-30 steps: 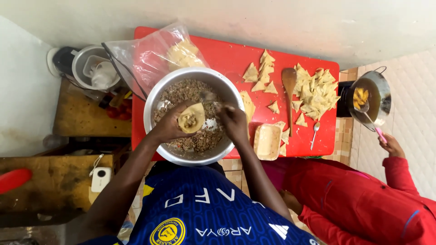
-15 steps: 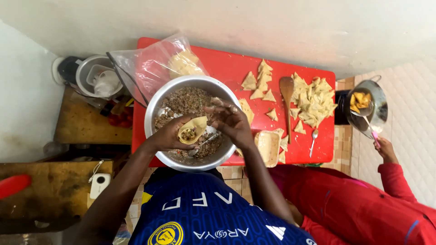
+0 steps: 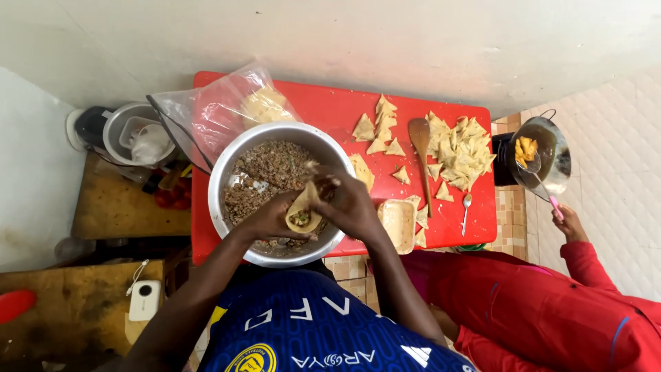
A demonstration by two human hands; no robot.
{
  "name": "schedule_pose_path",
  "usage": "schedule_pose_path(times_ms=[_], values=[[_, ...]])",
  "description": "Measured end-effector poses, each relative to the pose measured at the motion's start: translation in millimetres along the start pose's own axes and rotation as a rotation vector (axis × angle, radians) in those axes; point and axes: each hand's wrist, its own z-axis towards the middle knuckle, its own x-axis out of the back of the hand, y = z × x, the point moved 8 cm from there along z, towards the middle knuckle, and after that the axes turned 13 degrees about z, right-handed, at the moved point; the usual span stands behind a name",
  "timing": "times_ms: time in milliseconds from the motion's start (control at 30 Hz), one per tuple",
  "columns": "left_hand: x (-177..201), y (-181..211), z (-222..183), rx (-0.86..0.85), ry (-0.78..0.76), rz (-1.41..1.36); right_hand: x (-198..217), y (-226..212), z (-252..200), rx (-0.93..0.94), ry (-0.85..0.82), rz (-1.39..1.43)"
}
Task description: Filling and folding dough wrappers to make samosas
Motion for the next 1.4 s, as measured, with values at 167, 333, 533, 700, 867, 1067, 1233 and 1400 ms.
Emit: schedule_pose_path(times_ms=[167,333,533,700,867,1067,1233,1400], values=[[-19.1,-21.2,4.7,0.01,-0.026,-0.147,0.8,17.7,-8.9,0.014,0.003,-0.049],[-22.0,3.5,11.2,0.019,-0.001,-0.152,16.1,0.2,-5.4,0.033,0.152,-0.004],[-20.4,7.7,11.9,0.058,-0.066,-0.206,11.9,25.7,-23.3,0.042,-0.158,-0.094],[-26.7,-6.3,13.4,0.049,-0.133,-0.117,15.2,19.4,-18.0,0.029,0.066,-0.022],[-12.1,6.6,16.5,0.106,0.063,-0.106,26.9,1.4,-16.6,0.149,0.222,-0.065],[10.8,-10.4,14.5,0.174,0.255,-0.026,12.0,-8.8,-27.9,0.048,0.123,0.056],[11.0,0.0,12.4,0.164,0.176,0.087,11.1,-18.2,-27.5,0.007,0.099,-0.132],[-9.4,-1.6,17.6,0.09,0.069,0.153,-7.8,-14.7,-23.2,-0.062,-0.089,0.061]])
